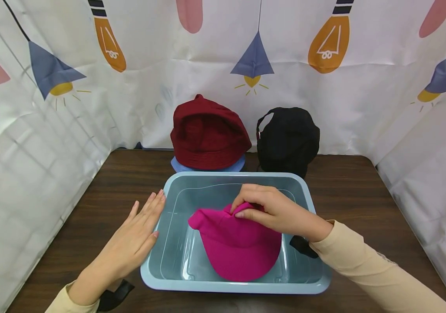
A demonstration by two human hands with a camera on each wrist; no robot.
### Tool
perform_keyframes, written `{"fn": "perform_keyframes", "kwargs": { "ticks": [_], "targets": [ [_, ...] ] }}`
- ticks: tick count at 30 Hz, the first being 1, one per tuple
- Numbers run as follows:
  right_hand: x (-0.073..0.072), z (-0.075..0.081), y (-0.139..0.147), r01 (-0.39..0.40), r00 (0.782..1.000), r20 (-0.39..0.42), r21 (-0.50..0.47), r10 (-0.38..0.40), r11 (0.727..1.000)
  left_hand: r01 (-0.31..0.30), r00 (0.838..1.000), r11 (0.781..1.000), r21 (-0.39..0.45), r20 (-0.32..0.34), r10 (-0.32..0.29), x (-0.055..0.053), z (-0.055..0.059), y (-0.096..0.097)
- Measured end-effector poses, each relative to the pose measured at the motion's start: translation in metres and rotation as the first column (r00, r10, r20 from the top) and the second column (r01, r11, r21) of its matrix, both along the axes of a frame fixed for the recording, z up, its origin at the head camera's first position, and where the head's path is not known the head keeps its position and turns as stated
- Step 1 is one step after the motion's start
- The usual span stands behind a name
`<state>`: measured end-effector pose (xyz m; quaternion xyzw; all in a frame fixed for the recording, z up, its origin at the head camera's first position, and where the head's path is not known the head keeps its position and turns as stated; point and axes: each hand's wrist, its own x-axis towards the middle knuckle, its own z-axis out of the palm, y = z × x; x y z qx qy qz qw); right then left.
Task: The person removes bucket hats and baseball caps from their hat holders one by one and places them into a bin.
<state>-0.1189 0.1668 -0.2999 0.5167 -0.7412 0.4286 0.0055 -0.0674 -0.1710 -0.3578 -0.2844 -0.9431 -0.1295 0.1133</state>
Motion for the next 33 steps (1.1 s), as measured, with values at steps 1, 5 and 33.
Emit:
{"fn": "perform_keyframes", "kwargs": {
  "ticks": [1, 5, 33],
  "targets": [
    [0.0, -0.003, 0.0, -0.004, 1.0, 0.012, 0.01, 0.004, 1.0, 0.0, 1.0, 1.0, 0.0, -0.001, 0.0, 0.0, 0.0, 0.0],
    [0.0, -0.011, -0.002, -0.014, 0.998, 0.069, 0.054, 0.01, 0.998, -0.006, 1.0, 1.0, 0.003, 0.017, 0.005, 0.0, 0.001, 0.0],
    [-0.016, -0.038, -0.028, -0.012, 0.981, 0.168, 0.541, -0.094, 0.841, -0.004, 0.999, 1.0, -0.005, 0.041, 0.005, -0.002, 0.003, 0.0]
  ]
}}
